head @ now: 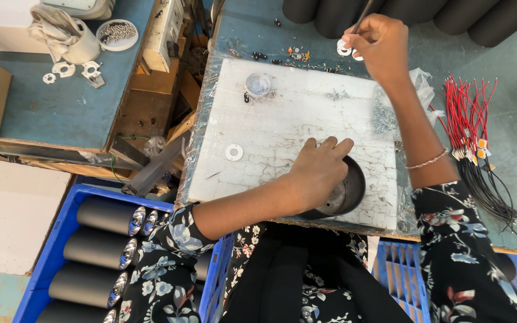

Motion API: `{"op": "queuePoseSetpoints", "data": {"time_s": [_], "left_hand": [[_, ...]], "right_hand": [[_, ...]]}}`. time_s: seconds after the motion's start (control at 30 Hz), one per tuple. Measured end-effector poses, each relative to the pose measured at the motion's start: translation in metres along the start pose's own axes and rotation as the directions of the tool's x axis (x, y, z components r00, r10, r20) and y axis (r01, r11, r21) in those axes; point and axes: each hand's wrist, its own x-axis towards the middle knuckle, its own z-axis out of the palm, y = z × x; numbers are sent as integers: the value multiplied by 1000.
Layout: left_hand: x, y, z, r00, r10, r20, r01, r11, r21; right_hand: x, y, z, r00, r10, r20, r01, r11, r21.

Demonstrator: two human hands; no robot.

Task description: The person assembles LED lights into a black cylindrical housing. They insert wires, apply adhesive, and secure the components using a power drill. The finished unit is placed into a blue crate alongside other completed units.

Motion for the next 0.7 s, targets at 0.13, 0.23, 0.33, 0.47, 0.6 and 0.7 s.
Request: {"op": "queuePoseSetpoints", "data": {"time_s": [0.13, 0.23, 0.33, 0.47, 0.6, 0.7], "left_hand": [[2, 0, -1, 999, 2, 50, -3, 1000, 10], [0, 0, -1, 999, -2, 36, 2, 1000, 9], [0, 0, 0, 1000, -6, 21, 6, 1000, 13], [2, -1, 0, 999, -9, 40, 8, 1000, 9], [3, -1, 0, 999, -9, 40, 8, 1000, 21], [3, -1, 1, 998, -26, 56, 26, 1000, 10]], "right_hand": [[5, -7, -21, 991, 15, 132, -14, 1000, -5], [5, -19, -40, 969, 95, 226, -65, 988, -138], [7, -34, -49, 936, 103, 337, -53, 987, -155], [11, -72, -58, 876, 7, 482, 178, 924, -338], [6, -104, -62, 845, 0, 535, 259, 875, -409], [-13, -97, -68, 846, -12, 533, 259, 883, -392]]}}
